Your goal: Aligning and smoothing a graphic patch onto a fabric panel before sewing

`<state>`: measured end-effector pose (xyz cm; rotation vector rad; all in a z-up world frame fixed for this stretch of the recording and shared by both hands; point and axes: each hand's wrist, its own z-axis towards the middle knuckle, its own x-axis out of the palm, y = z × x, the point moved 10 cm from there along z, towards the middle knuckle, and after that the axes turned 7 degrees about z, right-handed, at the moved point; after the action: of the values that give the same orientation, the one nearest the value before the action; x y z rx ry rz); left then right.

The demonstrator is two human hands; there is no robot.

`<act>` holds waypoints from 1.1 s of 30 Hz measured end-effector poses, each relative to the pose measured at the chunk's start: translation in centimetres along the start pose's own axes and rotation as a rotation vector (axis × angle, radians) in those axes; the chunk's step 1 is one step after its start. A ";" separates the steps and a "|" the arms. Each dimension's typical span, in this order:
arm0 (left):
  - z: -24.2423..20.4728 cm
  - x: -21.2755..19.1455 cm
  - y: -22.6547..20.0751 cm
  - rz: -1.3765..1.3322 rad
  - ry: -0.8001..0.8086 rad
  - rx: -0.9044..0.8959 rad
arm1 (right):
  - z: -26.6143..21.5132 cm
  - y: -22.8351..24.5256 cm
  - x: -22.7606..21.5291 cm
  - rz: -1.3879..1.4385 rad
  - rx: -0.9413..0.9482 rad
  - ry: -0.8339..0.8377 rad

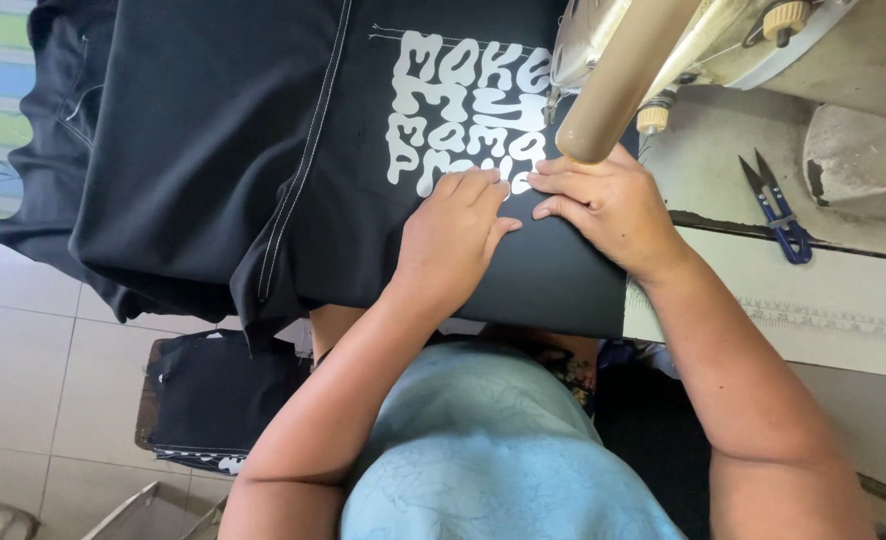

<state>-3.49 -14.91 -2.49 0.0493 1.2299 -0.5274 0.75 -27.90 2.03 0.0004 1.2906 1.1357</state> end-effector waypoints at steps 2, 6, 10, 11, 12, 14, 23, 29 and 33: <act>0.0 -0.8 -0.1 -0.055 0.012 0.001 | -0.1 -0.1 0.1 -0.033 0.006 0.001; 0.1 -1.2 -0.2 -0.057 0.035 -0.001 | -0.1 -0.6 0.3 -0.045 0.025 -0.012; 0.1 -1.2 0.0 -0.075 0.047 -0.045 | -0.1 -1.0 0.5 -0.067 0.025 -0.027; 0.2 -1.1 0.0 -0.073 0.044 -0.055 | 0.0 -1.0 0.5 -0.076 0.011 -0.037; 0.2 -1.1 -0.1 -0.071 0.042 -0.052 | -0.1 -1.0 0.5 -0.077 0.010 -0.040; 0.3 -1.5 -0.2 -0.043 0.011 -0.044 | 0.0 -1.1 0.3 -0.092 0.003 -0.049; 0.2 -1.2 -0.8 0.066 -0.081 0.078 | -0.4 0.3 0.4 -0.272 -0.200 -0.091; 2.4 -0.4 -0.9 0.184 0.028 0.336 | -2.2 1.9 2.5 -0.445 -0.166 0.190; 3.3 -1.4 -0.1 -0.111 0.362 0.346 | -3.6 0.2 2.5 -0.359 -0.103 0.198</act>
<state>-0.94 -15.54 -0.09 0.3851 1.4856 -0.8515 -2.38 -28.20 -1.01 -0.4140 1.3396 0.9056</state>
